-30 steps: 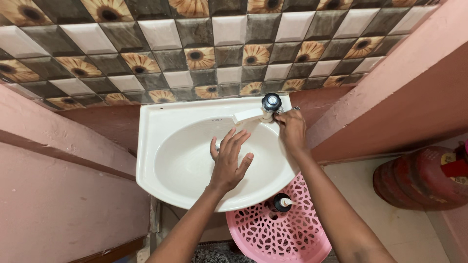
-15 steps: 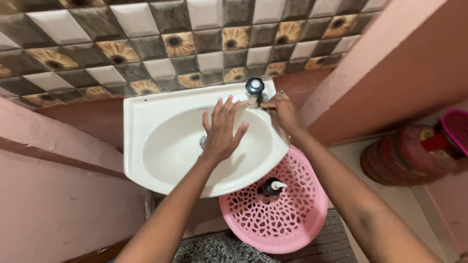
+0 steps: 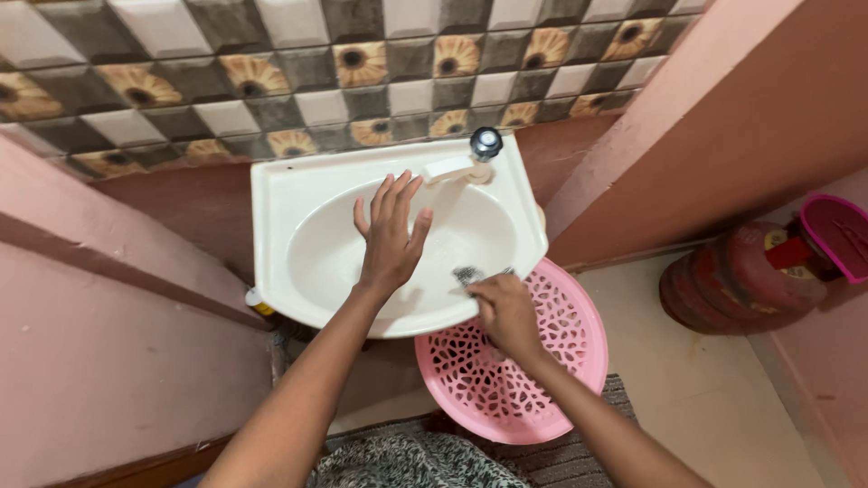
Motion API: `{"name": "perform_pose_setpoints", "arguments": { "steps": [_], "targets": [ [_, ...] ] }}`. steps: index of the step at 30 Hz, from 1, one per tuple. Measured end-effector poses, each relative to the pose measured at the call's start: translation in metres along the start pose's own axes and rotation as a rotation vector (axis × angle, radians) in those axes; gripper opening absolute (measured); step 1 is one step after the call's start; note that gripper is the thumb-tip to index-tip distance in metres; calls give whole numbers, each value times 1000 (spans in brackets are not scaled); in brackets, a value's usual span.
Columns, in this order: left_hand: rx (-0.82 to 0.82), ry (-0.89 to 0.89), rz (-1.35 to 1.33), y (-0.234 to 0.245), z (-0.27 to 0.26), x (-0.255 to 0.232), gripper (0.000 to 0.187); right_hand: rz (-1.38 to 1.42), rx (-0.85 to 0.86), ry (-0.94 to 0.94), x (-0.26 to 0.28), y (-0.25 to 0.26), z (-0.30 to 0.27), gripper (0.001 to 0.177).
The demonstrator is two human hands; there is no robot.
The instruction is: The person scrubs a white bathroom sink with a steel wool pad, moving around the basin, drain, and faucet area. The person repeatedly rinses the pad under running water and continues scrubbing different sections of the sink surface.
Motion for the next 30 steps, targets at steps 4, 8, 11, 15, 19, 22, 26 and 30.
{"name": "perform_pose_setpoints", "arguments": {
  "steps": [4, 8, 11, 15, 19, 22, 26, 30],
  "targets": [
    [-81, 69, 5, 20, -31, 32, 53, 91, 23, 55, 55, -67, -1, 21],
    [-115, 86, 25, 42, -39, 63, 54, 127, 229, 55, 59, -138, 14, 25],
    [-113, 102, 43, 62, -46, 88, 55, 176, 491, -156, 1, -137, 32, 21],
    [-138, 123, 73, 88, -51, 116, 55, -583, 668, 8, -100, -55, 79, 32],
    [-110, 167, 67, 102, -58, 135, 56, -783, 739, -181, -122, -44, 91, 39],
    [-105, 162, 68, 107, -57, 144, 57, -448, 1011, -206, -67, -108, 61, 33],
    [-111, 138, 59, 118, -57, 153, 58, 241, 876, -520, 17, -197, 58, 62],
    [-122, 125, 59, 127, -53, 165, 58, 1034, 382, -736, 61, -282, 97, 65]
  ]
}}
Point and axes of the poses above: each hand's wrist, its own z-axis towards the middle knuckle, its own y-axis out of the back of the hand, x = y × z, the point moved 4 cm from there along z, towards the middle knuckle, and after that the axes turned 12 degrees about z, right-handed, at the moved point
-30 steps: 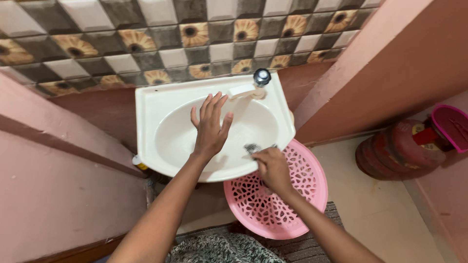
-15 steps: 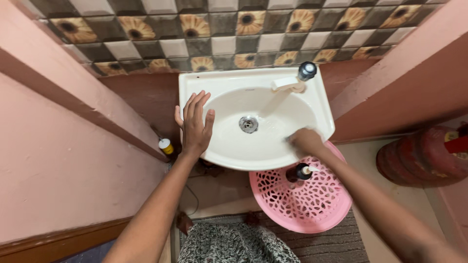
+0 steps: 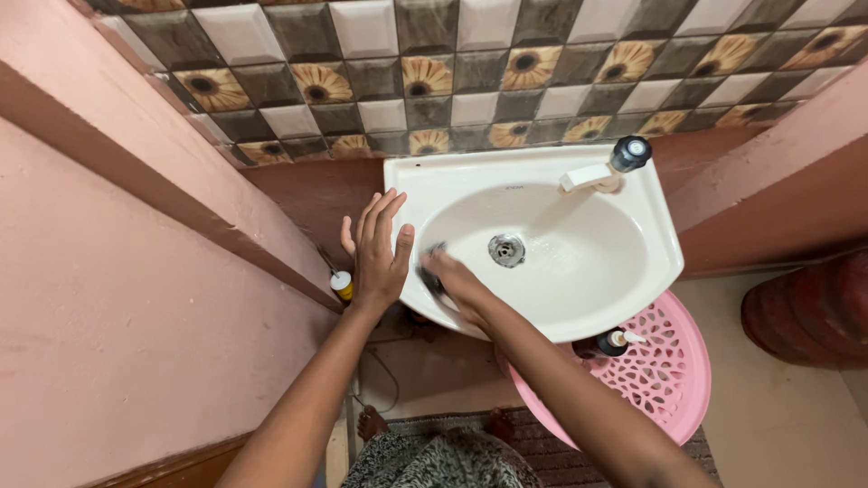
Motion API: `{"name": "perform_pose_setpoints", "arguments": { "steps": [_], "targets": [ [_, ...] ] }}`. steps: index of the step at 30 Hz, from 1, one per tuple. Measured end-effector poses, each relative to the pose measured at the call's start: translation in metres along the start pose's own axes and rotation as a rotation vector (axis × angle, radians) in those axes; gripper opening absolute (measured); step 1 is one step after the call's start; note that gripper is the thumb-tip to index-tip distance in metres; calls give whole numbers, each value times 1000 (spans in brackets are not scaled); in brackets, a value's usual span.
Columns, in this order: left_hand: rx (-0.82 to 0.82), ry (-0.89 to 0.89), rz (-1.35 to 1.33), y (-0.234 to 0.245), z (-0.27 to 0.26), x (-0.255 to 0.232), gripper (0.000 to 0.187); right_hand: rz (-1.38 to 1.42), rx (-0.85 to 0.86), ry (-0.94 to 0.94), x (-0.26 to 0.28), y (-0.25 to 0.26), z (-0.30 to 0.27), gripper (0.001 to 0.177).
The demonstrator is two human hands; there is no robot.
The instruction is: The person scrubs a white bathroom sink with a steel wool pad, moving around the basin, drain, and faucet area. The person repeatedly rinses the pad under running water and continues scrubbing different sections of the sink surface.
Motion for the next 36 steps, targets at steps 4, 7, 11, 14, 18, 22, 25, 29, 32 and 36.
{"name": "perform_pose_setpoints", "arguments": {
  "steps": [4, 7, 11, 14, 18, 22, 25, 29, 32, 36],
  "targets": [
    [35, -6, -1, 3, 1, 7, 59, 561, -226, -35, 7, 2, 88, 28],
    [48, -20, 3, 5, 3, 11, 59, 770, -375, 202, 41, 65, 136, 21],
    [68, -30, -3, 3, 1, 15, 59, 853, -630, 428, 38, 126, 142, 25],
    [79, -38, -29, -2, 5, 12, 60, 693, -643, 372, 28, 124, 146, 35],
    [102, -44, -35, -9, 7, 8, 61, 657, -637, 416, 36, 138, 147, 48],
    [112, -43, -42, -11, 11, 5, 61, 547, -1006, 497, 72, 194, 123, 67],
    [121, -48, -56, -17, 14, -1, 62, 256, -1109, 401, 84, 198, 88, 91],
    [133, -52, -63, -19, 13, -4, 61, 85, -682, 313, 70, 106, 48, 89],
    [128, -55, -63, -21, 17, -8, 60, 38, -344, 321, 65, 40, 33, 87],
    [139, -63, -80, -25, 18, -16, 59, 182, -487, 395, 64, 50, 60, 90]
  ]
}}
Point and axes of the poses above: each hand's wrist, its own z-axis towards the middle knuckle, its own y-axis out of the back of the hand, x = y × z, the point moved 4 cm from there along z, towards the middle knuckle, and after that the axes turned 12 degrees about z, right-handed, at the moved point
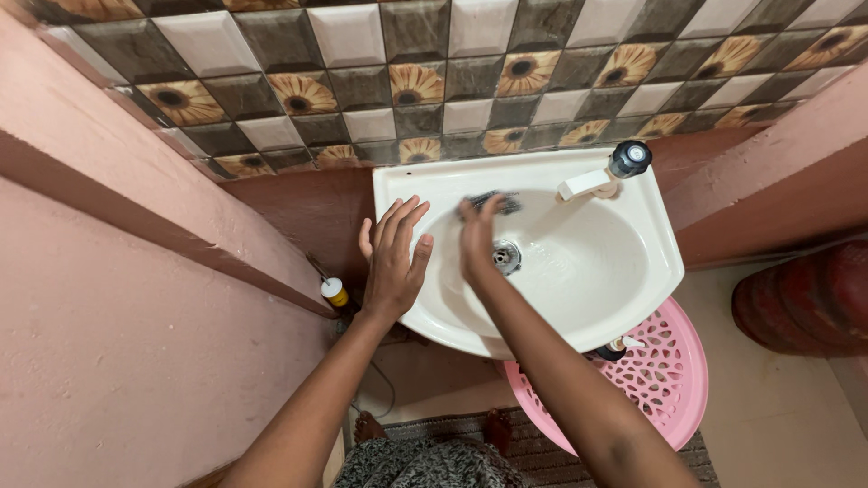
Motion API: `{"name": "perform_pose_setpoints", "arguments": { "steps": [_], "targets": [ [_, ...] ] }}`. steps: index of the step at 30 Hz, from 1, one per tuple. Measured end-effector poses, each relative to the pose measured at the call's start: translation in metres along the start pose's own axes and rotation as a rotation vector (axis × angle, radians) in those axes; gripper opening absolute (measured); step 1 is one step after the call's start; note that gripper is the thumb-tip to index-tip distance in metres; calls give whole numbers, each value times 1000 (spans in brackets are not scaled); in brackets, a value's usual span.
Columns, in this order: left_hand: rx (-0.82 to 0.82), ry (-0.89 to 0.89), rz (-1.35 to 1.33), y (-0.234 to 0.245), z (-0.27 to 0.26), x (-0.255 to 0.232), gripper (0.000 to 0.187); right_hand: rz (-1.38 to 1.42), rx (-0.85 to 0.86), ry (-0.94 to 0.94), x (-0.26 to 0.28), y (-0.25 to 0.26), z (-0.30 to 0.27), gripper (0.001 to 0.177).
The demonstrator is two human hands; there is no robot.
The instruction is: The person scrubs a white bathroom sink with a steel wool pad, moving around the basin, drain, and faucet area. The person repeatedly rinses the pad under running water and continues scrubbing different sections of the sink surface.
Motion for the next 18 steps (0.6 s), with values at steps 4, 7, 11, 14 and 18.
{"name": "perform_pose_setpoints", "arguments": {
  "steps": [4, 7, 11, 14, 18],
  "targets": [
    [6, 0, -3, -3, -1, -5, 59, 6, -607, 156, -4, 97, 86, 83],
    [-5, 9, -2, -3, -7, -2, 59, -321, -956, 5, -29, 164, 116, 74],
    [-10, 32, -3, -3, -13, 7, 59, -463, -712, -266, -73, 152, 118, 61],
    [-23, 36, 6, 0, -17, 14, 59, -513, -233, -394, -92, 98, 85, 51],
    [-50, 43, 1, 3, -22, 19, 59, -696, 267, -537, -71, 35, 10, 40]
  ]
}}
Point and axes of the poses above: each hand's wrist, its own z-axis towards the middle knuckle, its own y-axis out of the back of the hand, x = y × z, the point moved 4 cm from there along z, towards the middle knuckle, and after that the axes turned 12 degrees about z, right-handed, at the moved point
